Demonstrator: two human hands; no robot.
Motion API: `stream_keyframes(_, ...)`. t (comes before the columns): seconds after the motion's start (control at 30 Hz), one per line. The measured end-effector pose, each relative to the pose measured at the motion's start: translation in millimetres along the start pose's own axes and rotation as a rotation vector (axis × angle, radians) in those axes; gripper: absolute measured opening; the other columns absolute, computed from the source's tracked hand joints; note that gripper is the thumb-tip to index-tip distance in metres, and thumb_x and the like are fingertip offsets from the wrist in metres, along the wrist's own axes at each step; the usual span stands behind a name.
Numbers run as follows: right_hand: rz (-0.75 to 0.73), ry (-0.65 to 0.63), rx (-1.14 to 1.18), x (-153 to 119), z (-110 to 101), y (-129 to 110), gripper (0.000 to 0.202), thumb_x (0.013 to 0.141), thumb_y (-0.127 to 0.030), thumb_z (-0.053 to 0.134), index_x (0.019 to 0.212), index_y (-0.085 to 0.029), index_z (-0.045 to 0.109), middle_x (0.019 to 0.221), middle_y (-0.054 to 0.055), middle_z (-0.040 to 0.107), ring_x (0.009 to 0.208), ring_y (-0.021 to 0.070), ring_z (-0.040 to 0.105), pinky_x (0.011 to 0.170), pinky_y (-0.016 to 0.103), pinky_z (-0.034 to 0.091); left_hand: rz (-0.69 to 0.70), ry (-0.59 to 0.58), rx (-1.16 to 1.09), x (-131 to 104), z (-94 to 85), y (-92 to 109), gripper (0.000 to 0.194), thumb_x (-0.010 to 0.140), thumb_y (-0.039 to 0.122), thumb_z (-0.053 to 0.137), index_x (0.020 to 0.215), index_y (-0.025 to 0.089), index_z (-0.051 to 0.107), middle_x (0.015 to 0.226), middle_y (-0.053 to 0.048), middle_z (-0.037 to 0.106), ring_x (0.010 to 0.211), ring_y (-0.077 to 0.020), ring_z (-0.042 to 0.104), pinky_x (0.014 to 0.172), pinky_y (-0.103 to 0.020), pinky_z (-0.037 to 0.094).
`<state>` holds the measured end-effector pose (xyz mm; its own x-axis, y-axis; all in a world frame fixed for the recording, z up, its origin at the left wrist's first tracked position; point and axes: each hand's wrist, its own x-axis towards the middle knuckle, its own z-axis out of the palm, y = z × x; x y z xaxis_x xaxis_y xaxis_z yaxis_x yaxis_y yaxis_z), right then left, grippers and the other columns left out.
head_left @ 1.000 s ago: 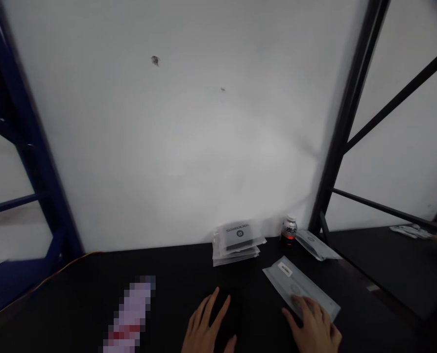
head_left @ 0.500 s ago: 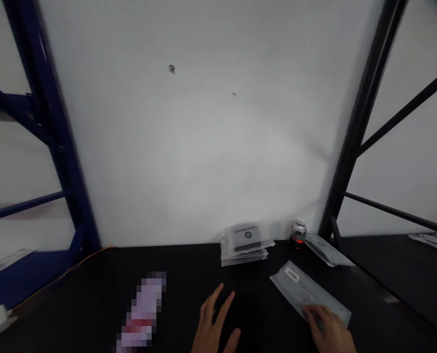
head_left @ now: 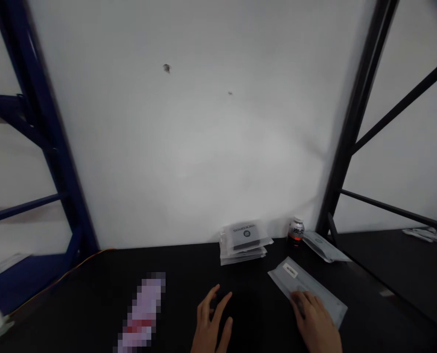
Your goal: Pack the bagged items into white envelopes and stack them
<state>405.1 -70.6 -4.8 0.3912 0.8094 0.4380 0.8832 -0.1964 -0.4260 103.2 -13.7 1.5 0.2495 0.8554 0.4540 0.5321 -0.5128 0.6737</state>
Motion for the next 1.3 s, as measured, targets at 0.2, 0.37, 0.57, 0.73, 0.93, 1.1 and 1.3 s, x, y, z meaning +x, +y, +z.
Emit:
stream_keyframes(0.2, 0.026, -0.034, 0.046, -1, -4, 8, 0.038, 0.1, -0.05, 0.038, 0.103, -0.028, 0.069, 0.112, 0.007, 0.071, 0.108, 0.0273, 0.066, 0.087, 0.041, 0.053, -0.031, -0.005, -0.021, -2, -3.2, 6, 0.041, 0.105, 0.043, 0.037, 0.141, 0.042, 0.057, 0.158, -0.003, 0.04, 0.138, -0.0263, 0.047, 0.106, -0.046, 0.053)
stream_keyframes(0.37, -0.01, -0.03, 0.059, 1, 3, 15, 0.043, 0.099, -0.051, 0.034, 0.101, -0.024, 0.068, 0.114, 0.012, 0.07, 0.108, 0.0318, 0.067, 0.089, 0.047, 0.053, -0.017, 0.015, -0.041, -2, -3.6, 3, 0.038, 0.105, 0.043, 0.04, 0.137, 0.041, 0.061, 0.155, -0.004, 0.043, 0.135, -0.0263, 0.049, 0.104, -0.045, 0.054)
stream_keyframes(0.57, -0.023, -0.012, 0.161, 12, -13, 22, 0.04, 0.101, -0.055, 0.034, 0.1, -0.027, 0.063, 0.103, 0.007, 0.071, 0.095, 0.026, 0.07, 0.078, 0.039, 0.055, 0.018, 0.029, -0.093, -1, -11.5, 9, 0.036, 0.104, 0.039, 0.044, 0.134, 0.041, 0.063, 0.151, -0.004, 0.047, 0.132, -0.0257, 0.052, 0.104, -0.047, 0.054)
stream_keyframes(0.73, -0.174, 0.311, 0.198, 13, -27, -32, 0.027, 0.102, -0.05, 0.047, 0.108, -0.029, 0.062, 0.105, 0.003, 0.07, 0.098, 0.0225, 0.067, 0.085, 0.036, 0.052, 0.029, 0.202, -0.119, -4, -16.5, 25, 0.037, 0.102, 0.038, 0.046, 0.136, 0.039, 0.06, 0.144, -0.005, 0.054, 0.133, -0.0268, 0.051, 0.107, -0.051, 0.05)
stream_keyframes(0.93, -0.616, 0.405, 0.2, -8, -8, -134, 0.014, 0.102, -0.022, 0.052, 0.109, -0.025, 0.063, 0.1, -0.001, 0.074, 0.102, 0.0181, 0.066, 0.094, 0.032, 0.042, 0.055, 0.471, -0.045, -3, -19.7, 18, 0.049, 0.096, 0.047, 0.056, 0.142, 0.028, 0.053, 0.141, -0.011, 0.055, 0.132, -0.0316, 0.05, 0.107, -0.054, 0.045)
stream_keyframes(1.1, -0.715, 0.417, 0.223, -15, -6, -160, 0.017, 0.103, -0.018, 0.046, 0.104, -0.024, 0.062, 0.096, -0.001, 0.075, 0.103, 0.0174, 0.068, 0.094, 0.034, 0.037, -0.002, 0.615, 0.059, -1, -26.4, 14, 0.045, 0.096, 0.049, 0.056, 0.133, 0.025, 0.055, 0.133, -0.011, 0.056, 0.126, -0.0328, 0.051, 0.103, -0.053, 0.043)
stream_keyframes(1.3, -0.729, 0.366, 0.26, -8, -7, -162, 0.018, 0.105, -0.019, 0.043, 0.104, -0.024, 0.06, 0.096, -0.001, 0.074, 0.101, 0.0162, 0.067, 0.094, 0.034, 0.034, 0.068, 0.645, 0.075, -4, -25.1, 14, 0.037, 0.093, 0.045, 0.06, 0.123, 0.024, 0.06, 0.122, -0.01, 0.061, 0.117, -0.0311, 0.056, 0.099, -0.049, 0.043)
